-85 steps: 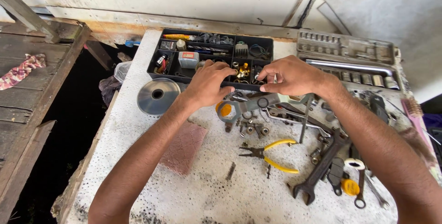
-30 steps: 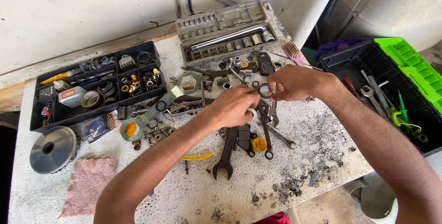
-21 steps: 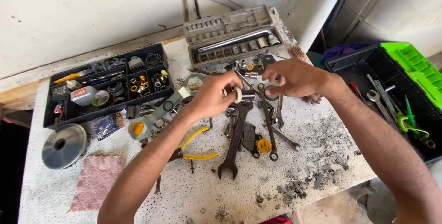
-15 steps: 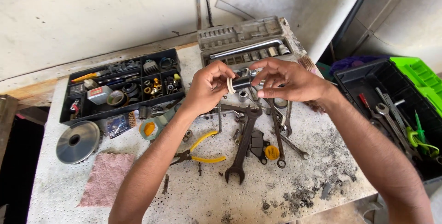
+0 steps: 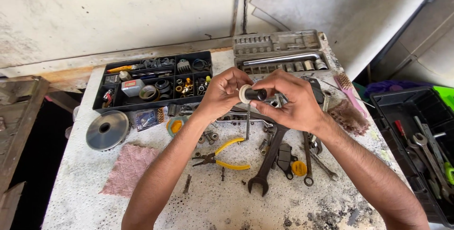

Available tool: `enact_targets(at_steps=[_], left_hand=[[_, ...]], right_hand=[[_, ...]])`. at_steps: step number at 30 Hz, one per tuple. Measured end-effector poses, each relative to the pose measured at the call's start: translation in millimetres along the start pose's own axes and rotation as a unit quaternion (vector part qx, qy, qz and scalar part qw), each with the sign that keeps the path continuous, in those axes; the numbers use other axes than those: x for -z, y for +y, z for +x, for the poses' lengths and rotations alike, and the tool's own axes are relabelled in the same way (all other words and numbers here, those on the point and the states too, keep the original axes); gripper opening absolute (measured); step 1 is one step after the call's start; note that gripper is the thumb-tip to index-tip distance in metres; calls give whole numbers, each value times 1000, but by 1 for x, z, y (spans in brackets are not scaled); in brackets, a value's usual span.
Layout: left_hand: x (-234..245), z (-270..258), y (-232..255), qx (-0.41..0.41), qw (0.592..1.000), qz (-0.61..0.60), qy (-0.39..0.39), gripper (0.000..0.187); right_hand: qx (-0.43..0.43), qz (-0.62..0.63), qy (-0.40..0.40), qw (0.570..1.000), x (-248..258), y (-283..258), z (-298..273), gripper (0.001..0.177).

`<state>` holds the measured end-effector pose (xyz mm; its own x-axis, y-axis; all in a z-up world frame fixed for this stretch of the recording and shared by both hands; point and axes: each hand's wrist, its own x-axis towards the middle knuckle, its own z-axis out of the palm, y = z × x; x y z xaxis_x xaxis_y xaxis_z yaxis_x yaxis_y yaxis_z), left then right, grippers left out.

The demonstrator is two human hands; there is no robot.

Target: Cleaning and assembling motorcycle mechanical parts using various hand tools on a workbench.

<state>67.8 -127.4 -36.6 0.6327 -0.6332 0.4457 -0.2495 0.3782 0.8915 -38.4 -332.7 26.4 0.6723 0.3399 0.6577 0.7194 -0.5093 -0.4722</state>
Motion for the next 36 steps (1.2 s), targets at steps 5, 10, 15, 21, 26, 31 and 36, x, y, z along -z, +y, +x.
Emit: enact_targets(at_steps=[5,10,15,21,26,31,36], left_hand=[[13,-8,4,26,999,-36,-12,27],[16,-9,7,44,998,-42,-24,27],[-1,-2,8,110,974,-192,-50,31],[-44,32,15,113,987,-98,-58,33],[-91,61,-7,106,989,-89,-53,33],[-131,85,-42,137,984,-99,-58,35],[-166,109,-70,182,979,-57,-69,34]], right_hand=[[50,-18,-13,999,-8,-9,5,37],[67,-22,-23,997,-8,-6,4,38],[27,-34,6,999,12,10,-5,37],[14,-61,22,998,60,14,-21,35],[-175,-105,-4,979,108,17,-45,46],[-264,-148,-68,950,150,61,-104,43],[-309,-242,-117,912,164,110,-168,32]])
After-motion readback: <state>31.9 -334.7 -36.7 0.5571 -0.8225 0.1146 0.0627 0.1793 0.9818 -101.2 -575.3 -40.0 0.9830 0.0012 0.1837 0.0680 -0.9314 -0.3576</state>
